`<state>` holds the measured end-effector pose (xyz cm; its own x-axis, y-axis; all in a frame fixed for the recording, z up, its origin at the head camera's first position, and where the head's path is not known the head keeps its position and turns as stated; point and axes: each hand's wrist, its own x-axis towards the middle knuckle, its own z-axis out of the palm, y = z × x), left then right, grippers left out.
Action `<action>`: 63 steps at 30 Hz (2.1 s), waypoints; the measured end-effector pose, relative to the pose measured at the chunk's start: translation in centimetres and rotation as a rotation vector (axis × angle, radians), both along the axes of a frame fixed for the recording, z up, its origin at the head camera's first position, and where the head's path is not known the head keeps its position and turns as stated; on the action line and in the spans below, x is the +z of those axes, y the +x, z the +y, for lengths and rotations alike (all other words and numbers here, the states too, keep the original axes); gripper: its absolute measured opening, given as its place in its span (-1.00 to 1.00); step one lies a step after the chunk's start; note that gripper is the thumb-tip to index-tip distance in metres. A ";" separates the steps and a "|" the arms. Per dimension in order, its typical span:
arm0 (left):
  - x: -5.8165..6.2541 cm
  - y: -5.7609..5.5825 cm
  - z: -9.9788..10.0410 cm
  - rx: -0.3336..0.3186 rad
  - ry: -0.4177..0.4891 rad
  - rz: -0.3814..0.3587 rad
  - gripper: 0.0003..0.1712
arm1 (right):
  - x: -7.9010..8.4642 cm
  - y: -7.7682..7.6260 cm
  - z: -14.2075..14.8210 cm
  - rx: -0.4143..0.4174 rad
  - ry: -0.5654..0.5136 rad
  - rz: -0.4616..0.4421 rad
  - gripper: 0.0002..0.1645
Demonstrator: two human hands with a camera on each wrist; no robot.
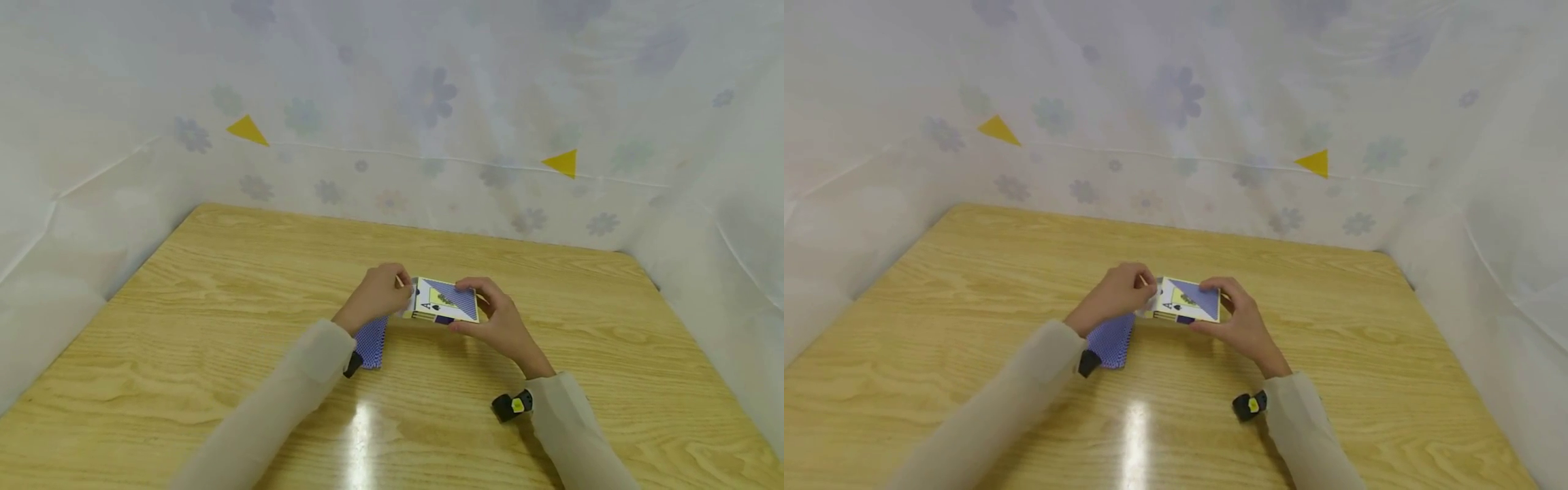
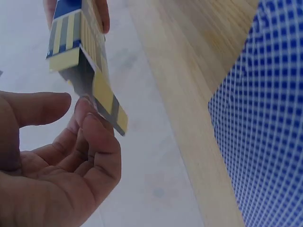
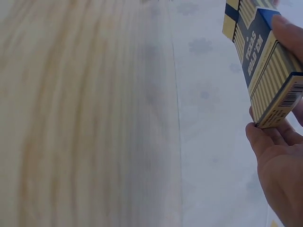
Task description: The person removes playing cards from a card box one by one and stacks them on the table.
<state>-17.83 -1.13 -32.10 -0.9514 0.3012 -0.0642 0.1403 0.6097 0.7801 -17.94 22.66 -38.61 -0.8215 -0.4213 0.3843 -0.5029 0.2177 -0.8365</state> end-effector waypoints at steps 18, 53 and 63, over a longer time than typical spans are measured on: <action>-0.8 0.2 0.3 0.048 -0.053 -0.105 -0.69 | 0.1 0.0 0.0 0.040 -0.041 0.011 -0.30; -1.4 0.5 -2.7 0.163 0.311 -0.274 -0.66 | 0.2 -0.2 0.3 -0.036 -0.066 0.049 -0.35; -1.4 0.7 -5.3 0.199 0.297 -0.253 -0.65 | 0.4 -0.1 0.5 -0.037 -0.080 0.032 -0.35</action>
